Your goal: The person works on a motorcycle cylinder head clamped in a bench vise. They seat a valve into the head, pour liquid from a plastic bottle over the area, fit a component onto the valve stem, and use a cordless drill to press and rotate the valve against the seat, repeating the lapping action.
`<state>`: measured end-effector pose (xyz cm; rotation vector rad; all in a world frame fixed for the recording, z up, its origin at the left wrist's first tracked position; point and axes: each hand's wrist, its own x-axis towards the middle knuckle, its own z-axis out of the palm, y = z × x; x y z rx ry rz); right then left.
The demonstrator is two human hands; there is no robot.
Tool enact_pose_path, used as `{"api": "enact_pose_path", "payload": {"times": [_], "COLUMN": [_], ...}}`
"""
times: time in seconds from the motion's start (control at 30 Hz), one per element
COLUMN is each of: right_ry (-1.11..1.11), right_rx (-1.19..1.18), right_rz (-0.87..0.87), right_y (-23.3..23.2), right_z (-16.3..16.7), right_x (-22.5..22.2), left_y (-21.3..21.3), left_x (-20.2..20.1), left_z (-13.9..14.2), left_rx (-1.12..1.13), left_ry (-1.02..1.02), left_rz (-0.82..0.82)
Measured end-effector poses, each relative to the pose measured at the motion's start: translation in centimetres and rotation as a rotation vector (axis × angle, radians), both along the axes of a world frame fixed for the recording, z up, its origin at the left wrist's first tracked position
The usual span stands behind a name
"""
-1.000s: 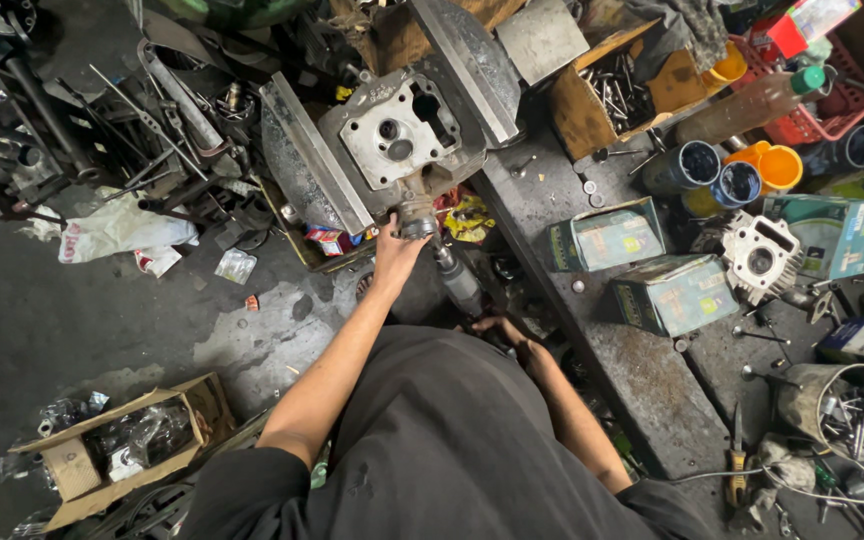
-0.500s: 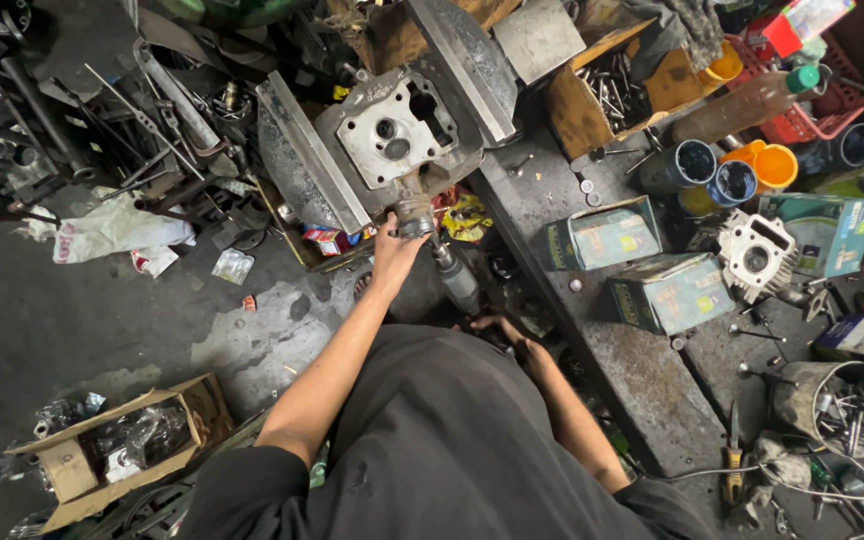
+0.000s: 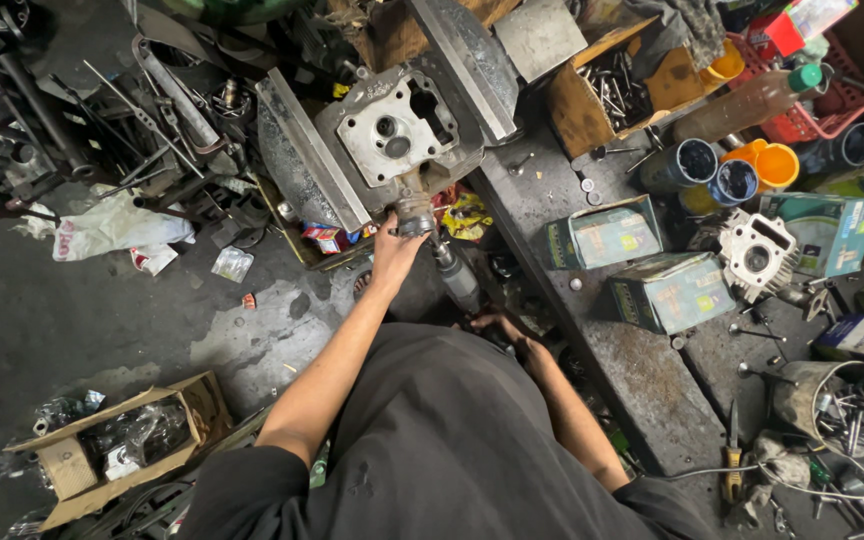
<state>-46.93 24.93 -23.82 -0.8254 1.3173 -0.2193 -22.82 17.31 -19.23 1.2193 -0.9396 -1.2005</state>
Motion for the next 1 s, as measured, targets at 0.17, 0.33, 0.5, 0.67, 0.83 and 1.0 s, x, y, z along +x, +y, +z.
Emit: {"api": "enact_pose_path", "payload": {"times": [0.17,0.33,0.5,0.67,0.83,1.0], "right_ry": [-0.040,-0.230,-0.114,-0.268,-0.195,-0.063], "right_rx": [0.004,0.084,0.083,0.056,0.011,-0.051], "right_rz": [-0.133,-0.058,-0.075,-0.023,0.009,-0.003], "right_y": [0.30,0.37,0.33,-0.01,-0.27,-0.22], "right_z": [0.18,0.50,0.41,0.36,0.63,0.73], "right_x": [0.06,0.11,0.42,0.76,0.52,0.26], "left_y": [0.07,0.32,0.29,0.23,0.23,0.13], "left_x": [0.02,-0.10,-0.08,-0.01,-0.03,-0.03], "left_z": [0.21,0.58,0.52,0.07,-0.12,-0.03], "left_rx": [0.003,0.026,0.028,0.009,0.074,0.087], "left_ry": [0.021,0.008,-0.017,0.063,0.085,0.100], "left_rz": [-0.005,0.015,0.019,-0.009,0.008,0.005]}}
